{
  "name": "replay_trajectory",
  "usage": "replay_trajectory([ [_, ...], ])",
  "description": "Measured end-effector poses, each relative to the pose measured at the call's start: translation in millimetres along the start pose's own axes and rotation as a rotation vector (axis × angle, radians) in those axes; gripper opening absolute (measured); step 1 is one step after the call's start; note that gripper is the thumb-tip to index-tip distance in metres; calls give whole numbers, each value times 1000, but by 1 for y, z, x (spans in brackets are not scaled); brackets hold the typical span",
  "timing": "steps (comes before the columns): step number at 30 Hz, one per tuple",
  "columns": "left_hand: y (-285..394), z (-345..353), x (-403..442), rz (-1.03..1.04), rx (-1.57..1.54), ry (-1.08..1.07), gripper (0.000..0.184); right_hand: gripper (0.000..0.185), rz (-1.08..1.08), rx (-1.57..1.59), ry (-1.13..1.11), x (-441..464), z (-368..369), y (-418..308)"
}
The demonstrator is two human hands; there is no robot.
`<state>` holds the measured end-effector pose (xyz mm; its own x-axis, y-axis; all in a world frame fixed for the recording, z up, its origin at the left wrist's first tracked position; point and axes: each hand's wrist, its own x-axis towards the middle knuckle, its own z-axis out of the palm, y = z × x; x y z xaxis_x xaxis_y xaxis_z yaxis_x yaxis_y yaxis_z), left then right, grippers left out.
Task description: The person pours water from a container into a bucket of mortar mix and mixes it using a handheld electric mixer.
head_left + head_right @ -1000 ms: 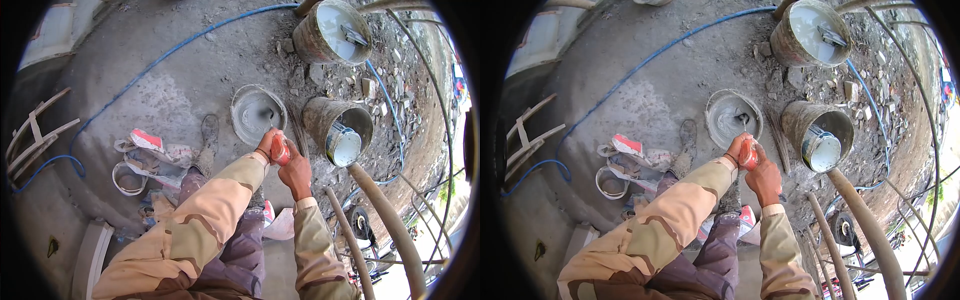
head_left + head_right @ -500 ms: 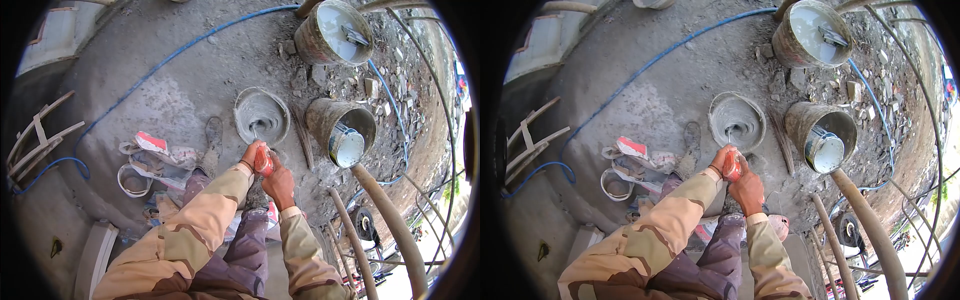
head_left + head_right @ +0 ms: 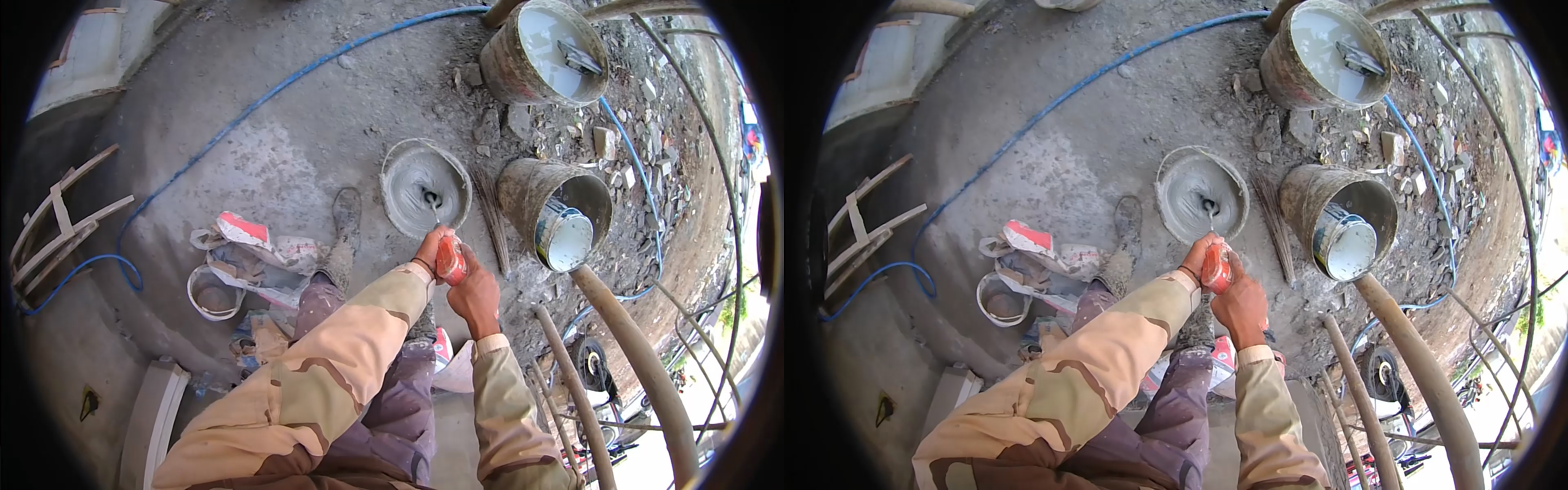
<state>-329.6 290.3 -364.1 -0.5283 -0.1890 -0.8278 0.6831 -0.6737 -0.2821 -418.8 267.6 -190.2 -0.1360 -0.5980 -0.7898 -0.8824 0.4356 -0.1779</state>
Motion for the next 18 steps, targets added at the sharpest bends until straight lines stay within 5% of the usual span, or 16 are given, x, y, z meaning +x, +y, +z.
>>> replay_trajectory([
  [18, 41, 13, -2, -15, 54, -55, 30, 71, -26, 63, 54, 19, -2, -14],
])
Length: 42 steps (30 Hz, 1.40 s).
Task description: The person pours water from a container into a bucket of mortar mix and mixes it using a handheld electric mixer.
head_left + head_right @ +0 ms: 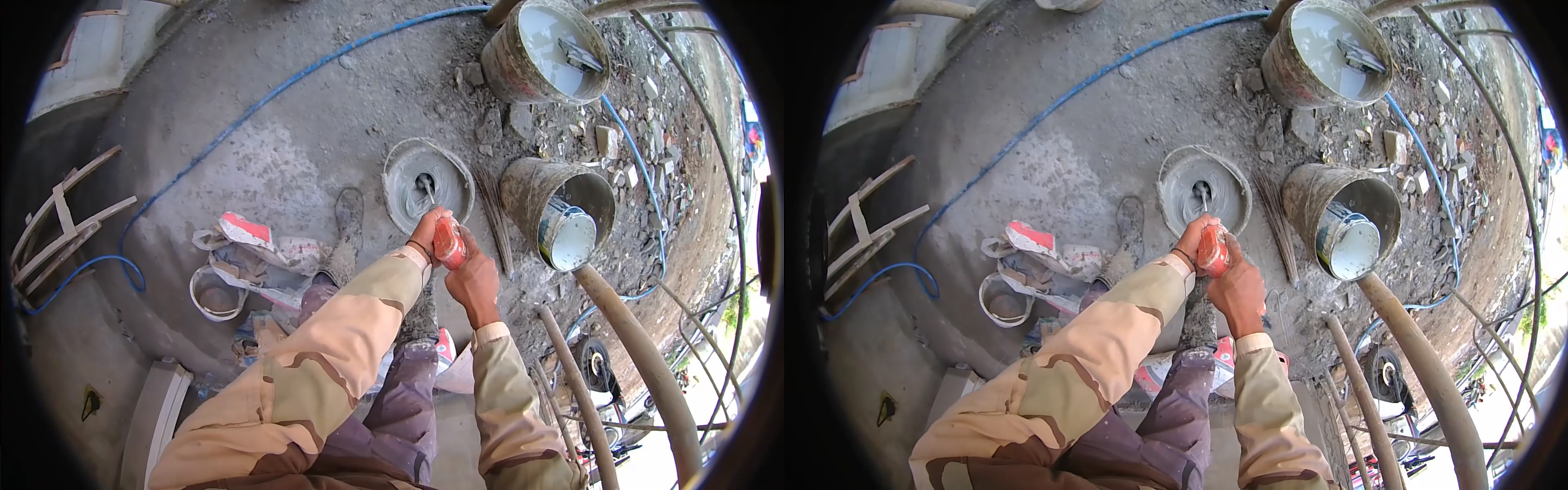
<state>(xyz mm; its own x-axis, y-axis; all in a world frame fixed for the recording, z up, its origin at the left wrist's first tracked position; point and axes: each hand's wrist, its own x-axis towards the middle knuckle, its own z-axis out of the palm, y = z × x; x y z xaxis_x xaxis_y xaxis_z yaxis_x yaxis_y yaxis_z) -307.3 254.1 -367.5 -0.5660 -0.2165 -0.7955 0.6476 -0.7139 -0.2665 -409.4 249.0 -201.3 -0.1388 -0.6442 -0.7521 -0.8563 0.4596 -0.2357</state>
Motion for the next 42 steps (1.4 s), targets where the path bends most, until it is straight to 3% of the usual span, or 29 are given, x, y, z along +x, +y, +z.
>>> replay_trajectory([
  [9, -33, -23, -8, 27, -17, 63, 28, 70, 42, -34, -64, -20, 12, 11],
  [15, -8, -19, -27, 68, -23, 151, 27, 76, -23, 30, -48, -15, 26, 0],
  [21, 19, 11, -8, 63, 27, 19, 26, 72, -17, 5, -6, 8, -2, -11],
  [28, -21, 18, 22, 37, -67, -16, 28, 69, 17, -20, 10, 4, -18, 16],
  [35, -47, -11, -11, 19, -46, 72, 28, 78, 39, -105, -101, -20, 7, 23],
  [42, -4, -22, -29, 36, 40, 133, 31, 71, 2, 35, -79, -16, 17, -7],
])
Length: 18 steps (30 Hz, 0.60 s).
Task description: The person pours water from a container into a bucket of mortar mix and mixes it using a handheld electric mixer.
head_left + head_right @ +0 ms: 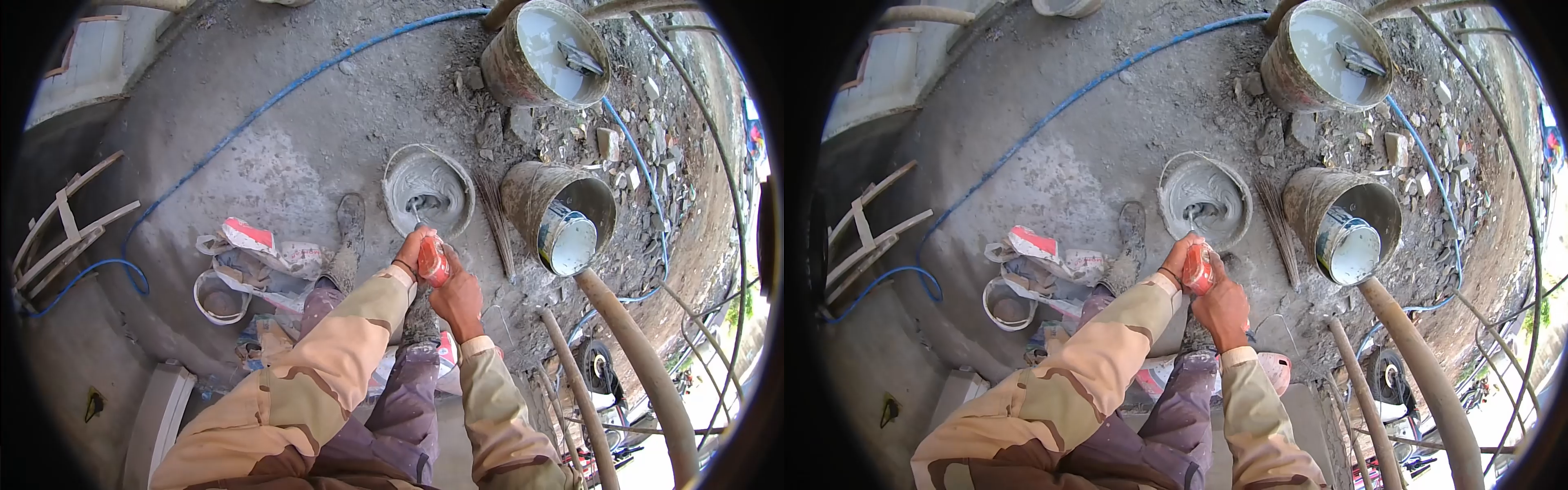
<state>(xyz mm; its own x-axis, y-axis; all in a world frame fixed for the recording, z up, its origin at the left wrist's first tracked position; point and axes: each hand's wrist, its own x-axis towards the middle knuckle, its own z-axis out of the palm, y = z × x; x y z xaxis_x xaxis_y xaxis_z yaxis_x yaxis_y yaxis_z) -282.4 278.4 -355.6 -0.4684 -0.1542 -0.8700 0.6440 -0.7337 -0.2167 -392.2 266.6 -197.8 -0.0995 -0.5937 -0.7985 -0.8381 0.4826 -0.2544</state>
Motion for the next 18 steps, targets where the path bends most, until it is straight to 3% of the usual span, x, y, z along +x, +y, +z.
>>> replay_trajectory([
  [8, 16, 48, 12, 27, -50, -103, 31, 72, -60, -20, 109, 25, -21, 7],
  [18, -19, 16, 8, -13, -54, -85, 28, 73, 17, -51, 21, 0, -13, 12],
])
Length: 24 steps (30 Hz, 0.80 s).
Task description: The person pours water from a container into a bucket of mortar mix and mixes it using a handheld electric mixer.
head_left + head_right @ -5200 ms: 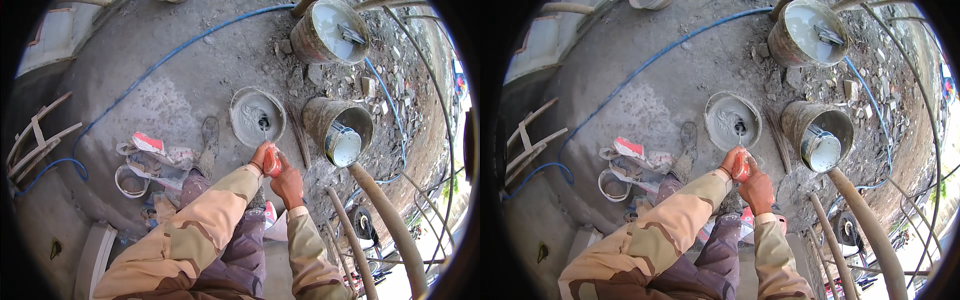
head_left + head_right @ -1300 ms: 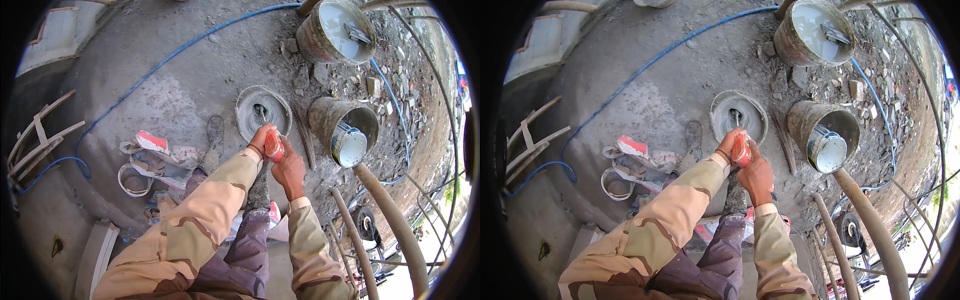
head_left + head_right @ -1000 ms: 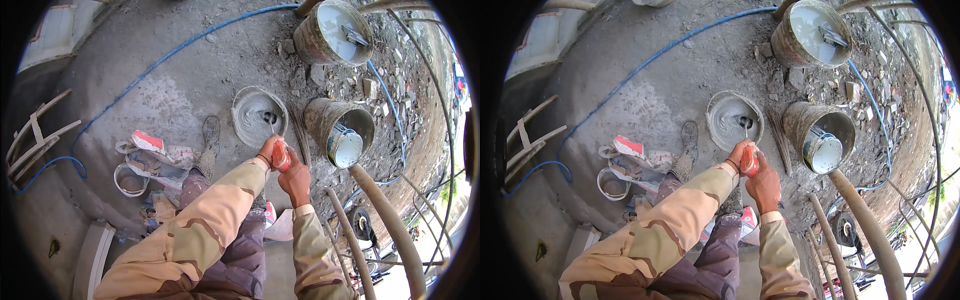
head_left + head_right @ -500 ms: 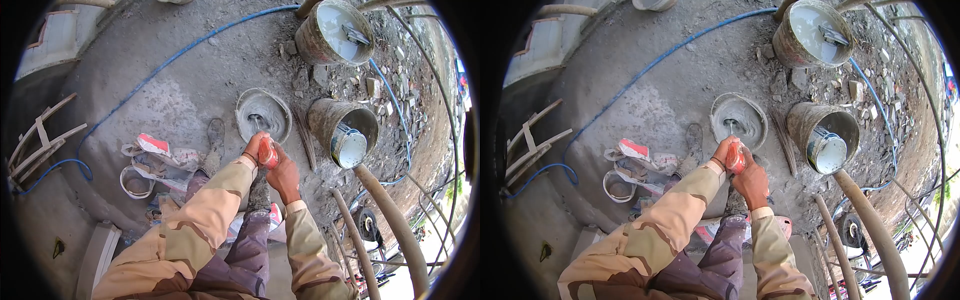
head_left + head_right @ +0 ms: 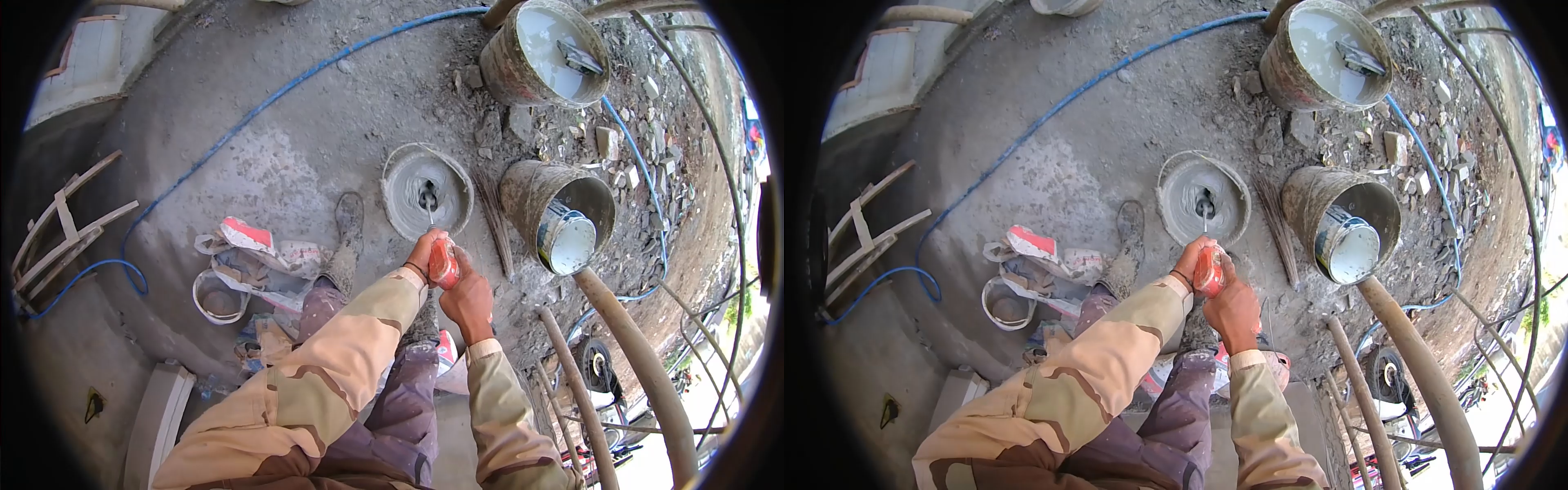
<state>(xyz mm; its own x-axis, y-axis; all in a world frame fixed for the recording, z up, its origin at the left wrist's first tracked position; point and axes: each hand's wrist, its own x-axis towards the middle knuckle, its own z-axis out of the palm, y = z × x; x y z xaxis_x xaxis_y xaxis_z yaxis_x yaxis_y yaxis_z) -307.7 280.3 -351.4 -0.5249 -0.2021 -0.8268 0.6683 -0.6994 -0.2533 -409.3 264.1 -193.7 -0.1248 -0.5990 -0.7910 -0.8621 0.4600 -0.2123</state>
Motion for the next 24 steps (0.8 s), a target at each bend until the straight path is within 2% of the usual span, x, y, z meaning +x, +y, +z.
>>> replay_trajectory([
  [5, 11, -31, -4, 17, -5, -34, 30, 73, -27, 17, -52, -2, 16, -8],
  [7, 23, -22, -9, 49, 15, 33, 29, 76, -32, 29, -38, 1, 16, -15],
  [12, 39, 9, -1, 78, 74, 8, 28, 80, -65, 38, 20, 17, 2, -18],
  [14, 36, 13, 9, 32, 16, -76, 29, 79, -59, 0, 39, 15, -10, -18],
  [20, 1, 21, 15, 63, 20, 12, 28, 74, -56, 32, 91, 9, -2, 17],
  [21, -4, 17, 14, 19, -5, 12, 28, 74, -55, 32, 90, 6, -3, 16],
  [24, -12, 1, 7, -16, 4, 8, 29, 72, 35, -18, 1, -2, -3, 10],
])
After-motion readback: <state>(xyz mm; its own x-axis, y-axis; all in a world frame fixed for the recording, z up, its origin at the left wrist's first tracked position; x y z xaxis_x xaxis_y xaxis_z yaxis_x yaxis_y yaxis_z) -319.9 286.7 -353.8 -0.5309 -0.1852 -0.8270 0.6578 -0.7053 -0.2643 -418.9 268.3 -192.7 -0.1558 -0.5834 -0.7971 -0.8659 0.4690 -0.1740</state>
